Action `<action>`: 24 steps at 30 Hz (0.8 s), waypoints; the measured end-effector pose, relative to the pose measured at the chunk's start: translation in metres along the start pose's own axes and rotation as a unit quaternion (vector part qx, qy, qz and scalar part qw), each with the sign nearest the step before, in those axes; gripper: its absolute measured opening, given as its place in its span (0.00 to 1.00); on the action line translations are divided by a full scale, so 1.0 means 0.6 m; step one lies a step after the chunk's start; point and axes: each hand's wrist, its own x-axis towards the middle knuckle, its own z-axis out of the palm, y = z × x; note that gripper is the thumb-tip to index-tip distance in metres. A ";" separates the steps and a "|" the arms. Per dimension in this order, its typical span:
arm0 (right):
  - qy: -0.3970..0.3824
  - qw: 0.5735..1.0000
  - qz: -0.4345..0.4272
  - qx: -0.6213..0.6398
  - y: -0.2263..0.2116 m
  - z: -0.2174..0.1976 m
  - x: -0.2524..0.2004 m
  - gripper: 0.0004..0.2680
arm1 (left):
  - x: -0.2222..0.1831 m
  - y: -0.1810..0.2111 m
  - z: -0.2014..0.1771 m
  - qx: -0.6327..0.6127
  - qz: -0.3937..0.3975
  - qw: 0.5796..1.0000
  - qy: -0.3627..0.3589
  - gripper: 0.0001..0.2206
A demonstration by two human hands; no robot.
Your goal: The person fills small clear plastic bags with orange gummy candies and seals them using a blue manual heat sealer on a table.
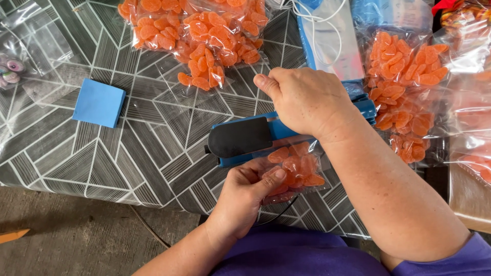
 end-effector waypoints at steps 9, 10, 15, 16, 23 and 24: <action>0.071 0.997 -0.013 0.009 0.013 0.018 0.006 0.21 | 0.003 0.003 -0.001 0.014 -0.002 1.000 -0.002 0.09; 0.083 0.996 -0.018 0.010 0.014 0.019 0.005 0.21 | 0.003 0.001 -0.001 0.007 0.006 1.000 -0.004 0.07; 0.077 0.997 -0.018 0.003 0.013 0.016 0.001 0.21 | 0.004 -0.006 0.000 -0.002 0.004 1.000 0.017 0.09; 0.080 0.997 -0.019 0.006 0.011 0.015 -0.002 0.21 | 0.001 -0.003 0.001 0.001 0.002 1.000 0.010 0.09; 0.141 0.988 -0.033 0.058 0.016 0.013 -0.023 0.21 | -0.005 0.004 0.002 -0.002 -0.010 1.000 0.023 0.06; 0.169 0.983 -0.042 0.051 0.018 0.018 -0.022 0.20 | -0.005 0.003 0.001 -0.010 -0.007 1.000 0.022 0.06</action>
